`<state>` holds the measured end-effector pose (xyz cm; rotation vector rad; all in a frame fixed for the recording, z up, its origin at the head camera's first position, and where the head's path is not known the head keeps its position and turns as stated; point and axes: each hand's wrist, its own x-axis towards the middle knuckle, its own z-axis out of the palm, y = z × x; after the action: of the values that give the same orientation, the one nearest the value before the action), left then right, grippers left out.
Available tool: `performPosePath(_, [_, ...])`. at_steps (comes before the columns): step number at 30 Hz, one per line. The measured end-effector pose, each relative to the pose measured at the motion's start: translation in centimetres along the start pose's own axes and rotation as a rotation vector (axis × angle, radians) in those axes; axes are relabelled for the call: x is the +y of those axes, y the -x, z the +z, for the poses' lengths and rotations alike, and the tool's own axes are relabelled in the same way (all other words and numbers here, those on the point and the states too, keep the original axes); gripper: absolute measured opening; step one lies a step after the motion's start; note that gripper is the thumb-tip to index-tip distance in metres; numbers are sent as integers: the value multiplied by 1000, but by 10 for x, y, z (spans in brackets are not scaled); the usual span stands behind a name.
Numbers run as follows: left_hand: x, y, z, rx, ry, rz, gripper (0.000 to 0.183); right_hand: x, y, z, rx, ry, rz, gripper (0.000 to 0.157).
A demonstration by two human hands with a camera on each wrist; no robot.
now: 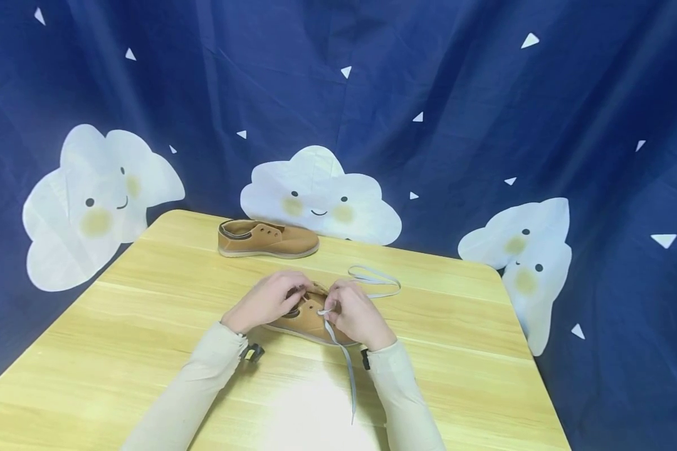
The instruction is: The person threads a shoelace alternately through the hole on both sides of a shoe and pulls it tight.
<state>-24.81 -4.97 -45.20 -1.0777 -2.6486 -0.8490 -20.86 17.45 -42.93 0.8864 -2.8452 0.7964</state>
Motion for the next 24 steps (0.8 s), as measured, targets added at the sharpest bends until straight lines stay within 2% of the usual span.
performPosePath(6, [-3,1,2,-89,-3,36,18,-1,0,3,-49,-10,55,14])
performPosePath(10, [-5,1,5,-95,-33,74,23,-2,-1,7,-43,6,72,11])
performPosePath(14, [-6,1,7,-100,-58,102,16,-3,-1,10,-32,16,82,11])
performPosePath(24, [-5,0,5,-107,-64,2,7,-3,-1,10,-27,22,101,10])
